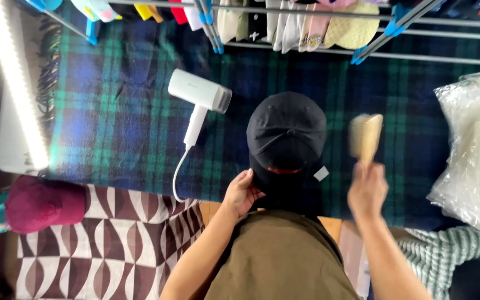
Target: Cleaning and reshaping a black baseball cap using a hair dryer, a brush, and a wooden shaping block.
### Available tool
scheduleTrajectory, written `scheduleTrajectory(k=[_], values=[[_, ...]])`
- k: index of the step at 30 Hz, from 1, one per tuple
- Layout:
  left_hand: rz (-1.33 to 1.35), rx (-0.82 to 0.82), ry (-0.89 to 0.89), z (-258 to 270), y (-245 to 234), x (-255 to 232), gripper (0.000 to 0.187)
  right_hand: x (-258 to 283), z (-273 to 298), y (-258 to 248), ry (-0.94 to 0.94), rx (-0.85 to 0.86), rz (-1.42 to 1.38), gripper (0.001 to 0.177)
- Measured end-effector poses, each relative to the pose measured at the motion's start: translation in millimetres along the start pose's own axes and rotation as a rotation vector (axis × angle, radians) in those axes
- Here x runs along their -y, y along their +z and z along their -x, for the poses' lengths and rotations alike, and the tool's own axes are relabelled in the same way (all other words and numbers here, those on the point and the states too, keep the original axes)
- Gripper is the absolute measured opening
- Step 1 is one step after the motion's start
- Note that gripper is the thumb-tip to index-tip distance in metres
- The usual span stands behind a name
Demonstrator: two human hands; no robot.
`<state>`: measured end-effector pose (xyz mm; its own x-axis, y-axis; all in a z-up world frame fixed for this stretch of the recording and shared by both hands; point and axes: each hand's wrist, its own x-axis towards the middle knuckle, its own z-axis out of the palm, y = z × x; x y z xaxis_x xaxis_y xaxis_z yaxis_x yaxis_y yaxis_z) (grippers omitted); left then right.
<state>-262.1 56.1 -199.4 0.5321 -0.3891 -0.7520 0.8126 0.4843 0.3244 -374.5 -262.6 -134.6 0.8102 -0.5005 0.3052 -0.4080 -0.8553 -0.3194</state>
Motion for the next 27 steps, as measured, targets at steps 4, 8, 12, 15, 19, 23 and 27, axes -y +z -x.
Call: scheduleTrajectory(k=[4,8,12,15,19,23,27], values=[[-0.039,-0.032,-0.011,5.1,2.7,0.6,0.017,66.2,53.4,-9.1,0.902,0.511,-1.526,0.025],[-0.01,-0.037,-0.016,13.6,10.5,-4.9,0.016,19.0,63.9,9.9,-0.354,0.169,-0.007,0.032],[0.024,0.047,-0.036,37.1,30.9,-21.4,0.023,-14.5,71.8,-18.0,0.161,0.249,0.011,0.028],[0.009,0.04,-0.028,26.4,24.0,-14.9,0.023,87.7,35.3,-53.3,-0.422,0.296,-0.454,0.025],[-0.021,-0.042,0.001,15.0,20.2,-8.8,0.017,29.0,58.1,7.7,-0.28,0.224,-0.2,0.023],[-0.036,-0.061,0.018,3.3,6.1,2.0,0.017,-10.1,60.8,-1.9,0.105,0.087,0.076,0.021],[-0.097,-0.073,0.062,7.4,24.9,-7.8,0.019,83.4,-24.7,-45.4,-0.164,0.19,-0.442,0.026]])
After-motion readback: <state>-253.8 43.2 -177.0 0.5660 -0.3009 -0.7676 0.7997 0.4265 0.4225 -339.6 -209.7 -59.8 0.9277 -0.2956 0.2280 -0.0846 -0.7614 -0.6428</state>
